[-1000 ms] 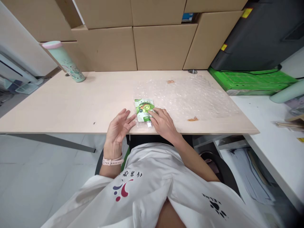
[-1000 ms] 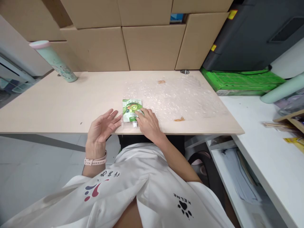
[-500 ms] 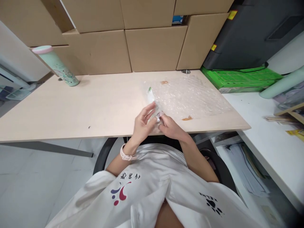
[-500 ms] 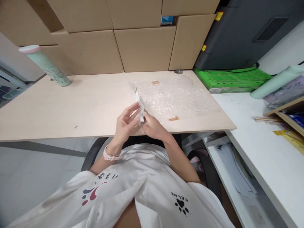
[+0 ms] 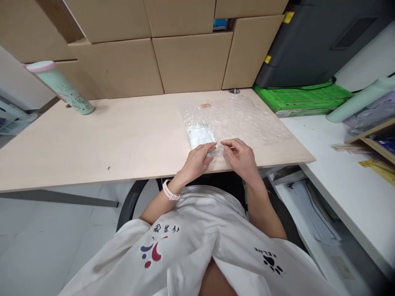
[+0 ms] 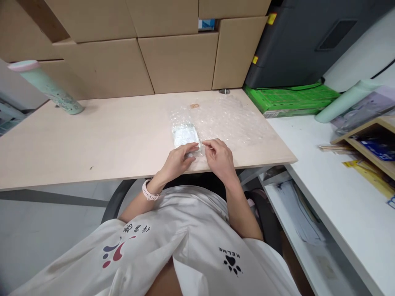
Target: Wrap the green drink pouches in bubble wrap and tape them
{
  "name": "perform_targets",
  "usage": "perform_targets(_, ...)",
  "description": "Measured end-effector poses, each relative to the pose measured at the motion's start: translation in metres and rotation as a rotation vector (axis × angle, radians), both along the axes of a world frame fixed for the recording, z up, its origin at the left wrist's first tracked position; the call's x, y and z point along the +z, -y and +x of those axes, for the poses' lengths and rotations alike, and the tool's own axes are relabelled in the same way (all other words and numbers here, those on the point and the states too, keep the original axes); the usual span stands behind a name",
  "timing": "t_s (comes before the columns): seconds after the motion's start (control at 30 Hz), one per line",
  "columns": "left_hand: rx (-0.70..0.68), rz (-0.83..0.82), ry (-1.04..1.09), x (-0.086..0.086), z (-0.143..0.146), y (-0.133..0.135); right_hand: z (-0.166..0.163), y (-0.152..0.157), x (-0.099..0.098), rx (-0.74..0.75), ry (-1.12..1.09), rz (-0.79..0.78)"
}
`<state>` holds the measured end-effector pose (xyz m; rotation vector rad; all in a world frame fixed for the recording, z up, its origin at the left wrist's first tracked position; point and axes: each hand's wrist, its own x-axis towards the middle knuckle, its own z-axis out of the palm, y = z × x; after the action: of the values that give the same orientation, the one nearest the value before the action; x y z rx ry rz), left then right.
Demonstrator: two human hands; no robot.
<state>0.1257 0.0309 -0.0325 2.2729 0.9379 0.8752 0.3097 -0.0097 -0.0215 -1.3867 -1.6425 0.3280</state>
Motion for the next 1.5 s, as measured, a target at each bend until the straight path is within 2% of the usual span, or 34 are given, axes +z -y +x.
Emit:
perform_targets(0.07,0.001,-0.021,-0.012,0.004,0.002,0.001,-0.005,-0.001,-0.003,0.073,-0.001,0.047)
perform_targets(0.2,0.014,-0.055,-0.045,0.009,0.004,0.002,-0.014,-0.005,-0.010,0.150,0.095,0.004)
perform_targets(0.3,0.032,-0.130,0.117,0.006,0.003,0.006,-0.018,-0.005,-0.012,0.139,0.151,0.006)
perform_targets(0.43,0.310,-0.081,0.420,-0.002,0.000,0.017,-0.023,-0.008,-0.015,0.065,0.241,0.007)
perform_targets(0.47,0.363,-0.114,0.489,-0.003,-0.002,0.019,-0.025,-0.009,-0.016,0.031,0.280,0.003)
perform_targets(0.53,0.394,-0.322,0.658,0.000,-0.007,0.019,-0.029,-0.014,-0.018,-0.033,0.360,-0.012)
perform_targets(0.63,0.339,-0.780,0.921,0.012,-0.016,0.013,-0.032,-0.022,-0.018,-0.077,0.432,-0.043)
perform_targets(0.7,0.301,-1.009,1.043,0.021,-0.020,0.007,-0.032,-0.026,-0.015,-0.081,0.458,-0.068)
perform_targets(0.77,0.270,-1.112,1.112,0.027,-0.020,0.006,-0.031,-0.027,-0.009,-0.064,0.483,-0.103)
perform_targets(0.8,0.259,-1.111,1.125,0.029,-0.019,0.008,-0.030,-0.025,-0.006,-0.046,0.486,-0.119)
perform_targets(0.87,0.235,-1.032,1.106,0.032,-0.015,0.016,-0.030,-0.021,-0.002,0.014,0.450,-0.146)
perform_targets(0.97,0.173,-0.812,1.006,0.030,-0.011,0.033,-0.032,-0.013,0.001,0.152,0.292,-0.172)
perform_targets(1.1,0.125,-0.311,0.685,0.019,-0.007,0.048,-0.035,-0.004,-0.002,0.347,-0.002,-0.167)
perform_targets(1.2,0.101,0.037,0.415,0.008,-0.003,0.044,-0.032,-0.002,-0.004,0.395,-0.214,-0.227)
perform_targets(1.3,0.064,0.170,0.255,0.001,0.005,0.033,-0.024,-0.002,-0.005,0.278,-0.234,-0.239)
perform_targets(1.43,0.063,0.226,0.107,-0.006,0.020,0.022,-0.010,0.006,-0.008,-0.014,0.071,-0.127)
perform_targets(1.5,0.078,0.247,0.039,-0.008,0.028,0.020,-0.001,0.015,-0.010,-0.066,0.204,-0.083)
